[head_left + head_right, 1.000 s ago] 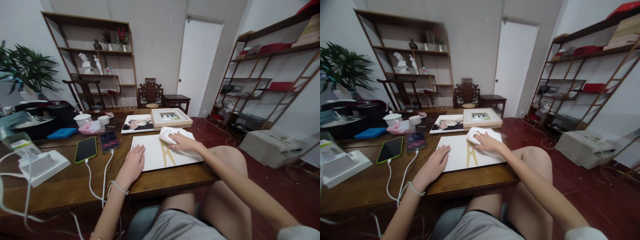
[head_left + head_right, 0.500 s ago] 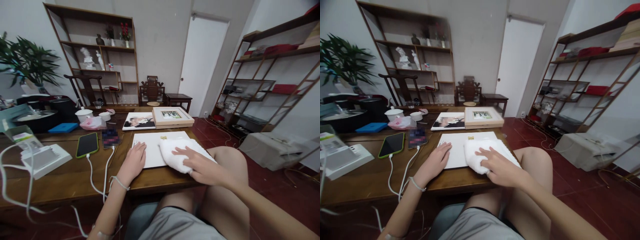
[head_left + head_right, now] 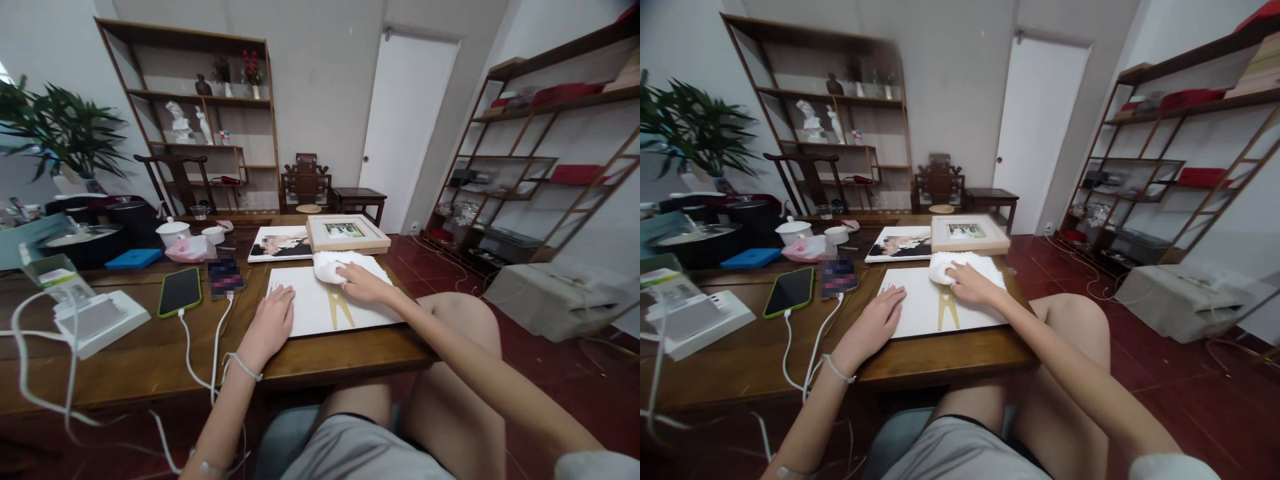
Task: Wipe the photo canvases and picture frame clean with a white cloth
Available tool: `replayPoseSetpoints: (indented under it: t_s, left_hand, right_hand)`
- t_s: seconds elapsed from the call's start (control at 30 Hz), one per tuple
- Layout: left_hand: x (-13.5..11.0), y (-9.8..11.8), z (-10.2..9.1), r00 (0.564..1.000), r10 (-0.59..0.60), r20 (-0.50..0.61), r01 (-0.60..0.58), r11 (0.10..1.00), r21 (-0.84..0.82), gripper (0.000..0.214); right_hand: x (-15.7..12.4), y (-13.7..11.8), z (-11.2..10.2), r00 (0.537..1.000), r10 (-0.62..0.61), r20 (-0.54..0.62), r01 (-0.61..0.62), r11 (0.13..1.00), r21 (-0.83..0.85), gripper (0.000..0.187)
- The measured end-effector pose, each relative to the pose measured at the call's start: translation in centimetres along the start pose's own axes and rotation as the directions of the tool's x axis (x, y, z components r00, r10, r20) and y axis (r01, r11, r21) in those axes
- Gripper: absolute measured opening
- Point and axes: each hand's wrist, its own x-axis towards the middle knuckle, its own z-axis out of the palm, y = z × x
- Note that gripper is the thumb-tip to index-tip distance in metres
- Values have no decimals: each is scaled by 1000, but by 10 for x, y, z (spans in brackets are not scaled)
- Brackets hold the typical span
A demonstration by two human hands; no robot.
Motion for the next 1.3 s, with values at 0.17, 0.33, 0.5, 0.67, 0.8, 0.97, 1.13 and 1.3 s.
replayPoseSetpoints:
  t_s: [0.17, 0.33, 0.5, 0.67, 0.8, 0.97, 1.13, 1.3]
  left_hand:
    - [0, -1, 1, 1000, 8, 9, -8, 1000, 3, 39]
    - [0, -3, 3, 1000, 16, 4, -16, 1000, -6, 39]
    - [1, -4, 4, 1000, 25, 3, -25, 999, -26, 39]
    - [0, -2, 2, 1000, 5, 13, -5, 1000, -20, 40]
    - [0, 0, 0, 1000, 6, 23, -5, 1000, -4, 39]
    - [1, 0, -1, 1000, 6, 18, -6, 1000, -11, 39]
    - [1, -3, 2, 1000, 15, 15, -15, 999, -29, 39]
    - [1, -6, 5, 1000, 13, 5, -12, 999, -46, 39]
  right_hand:
    - [-6, -23, 6, 1000, 11, 9, -11, 1000, 1, 33]
    - [-55, -70, -5, 994, -78, 81, 74, 996, 44, 35]
    - [-80, -88, -21, 954, -267, 138, 259, 963, 75, 32]
    - [-44, -55, -10, 982, -178, 64, 178, 984, 14, 30]
    - [4, -28, 4, 999, -48, 19, 50, 994, -97, 30]
    - [33, -27, 8, 1000, 3, -1, -3, 991, -132, 28]
    - [4, -55, 2, 999, -21, 30, 26, 988, -151, 31]
    - [-48, -93, -16, 987, -134, 94, 144, 984, -109, 29]
